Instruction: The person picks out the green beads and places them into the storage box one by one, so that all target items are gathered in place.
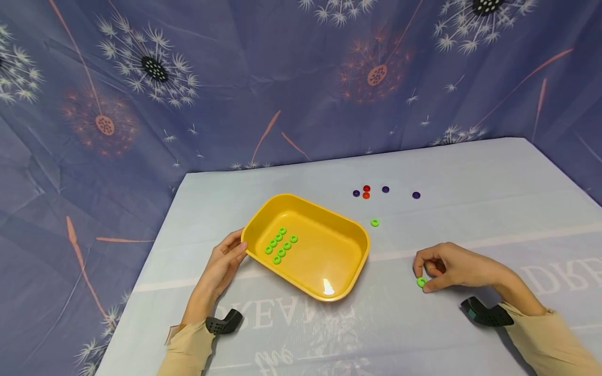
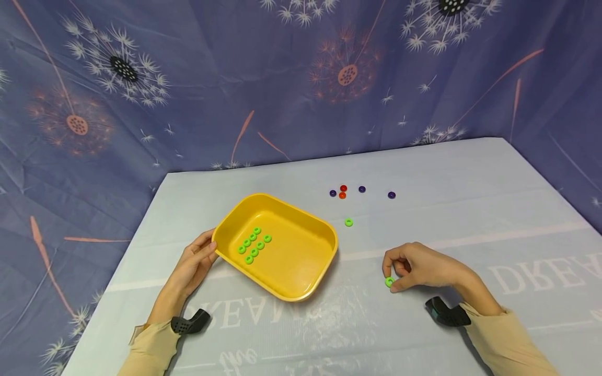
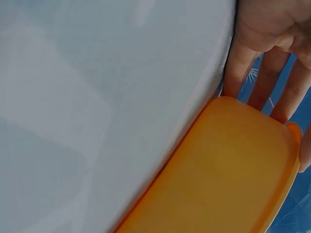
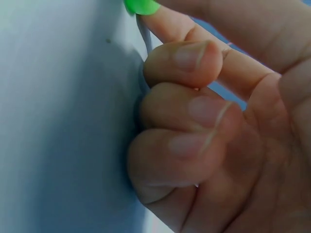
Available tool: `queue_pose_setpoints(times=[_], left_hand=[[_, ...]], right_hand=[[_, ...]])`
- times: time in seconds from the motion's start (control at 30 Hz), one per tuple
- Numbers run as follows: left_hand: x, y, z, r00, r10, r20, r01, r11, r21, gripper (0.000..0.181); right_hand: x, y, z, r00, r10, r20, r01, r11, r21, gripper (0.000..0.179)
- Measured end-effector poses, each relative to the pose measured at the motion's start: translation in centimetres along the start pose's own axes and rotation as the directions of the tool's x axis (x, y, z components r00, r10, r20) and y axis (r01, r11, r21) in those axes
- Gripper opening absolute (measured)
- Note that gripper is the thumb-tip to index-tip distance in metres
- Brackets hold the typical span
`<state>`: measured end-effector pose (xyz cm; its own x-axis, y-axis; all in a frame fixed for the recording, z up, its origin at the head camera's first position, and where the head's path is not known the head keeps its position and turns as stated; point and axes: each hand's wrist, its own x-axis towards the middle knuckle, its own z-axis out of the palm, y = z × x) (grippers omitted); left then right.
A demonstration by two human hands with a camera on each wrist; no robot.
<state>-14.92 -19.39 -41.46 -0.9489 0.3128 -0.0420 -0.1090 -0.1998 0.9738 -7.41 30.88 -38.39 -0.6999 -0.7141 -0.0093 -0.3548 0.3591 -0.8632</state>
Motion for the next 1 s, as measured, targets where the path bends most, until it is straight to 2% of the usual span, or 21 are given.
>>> queue_pose_setpoints(times=[0.37,0.63,0.8,1.0], left_hand=[[-0.2,0.0,-0.4,1.000,0.013,0.009,-0.013,1.000,0.002,0.036],[0.3,0.2,-0.1,1.000,-0.010,0.001,0.010,1.000,0.014,0.032],[0.3,0.0,-0.2,1.000,-0.014,-0.009,0.014,1.000,0.004,0.029],[0.2,0.0,-0.2,1.000,0.003,-0.011,-0.003,1.000,0.001,0.033]], right_hand=[[0.6,-0.1,-0.1,1.000,0.029,0.013,-0.029,1.000,-0.007,0.017],[1.3,-2.0,-2.1,0.994,0.080,-0.074,-0.090,0.987,-0.135,0.019],[3.5,-4.3,-3.4,0.988,0.109,-0.110,-0.132,0.964,-0.231,0.020],[7.8,-7.3,-4.2,0.981,0.150,-0.119,-0.179,0.939,-0.294,0.019]])
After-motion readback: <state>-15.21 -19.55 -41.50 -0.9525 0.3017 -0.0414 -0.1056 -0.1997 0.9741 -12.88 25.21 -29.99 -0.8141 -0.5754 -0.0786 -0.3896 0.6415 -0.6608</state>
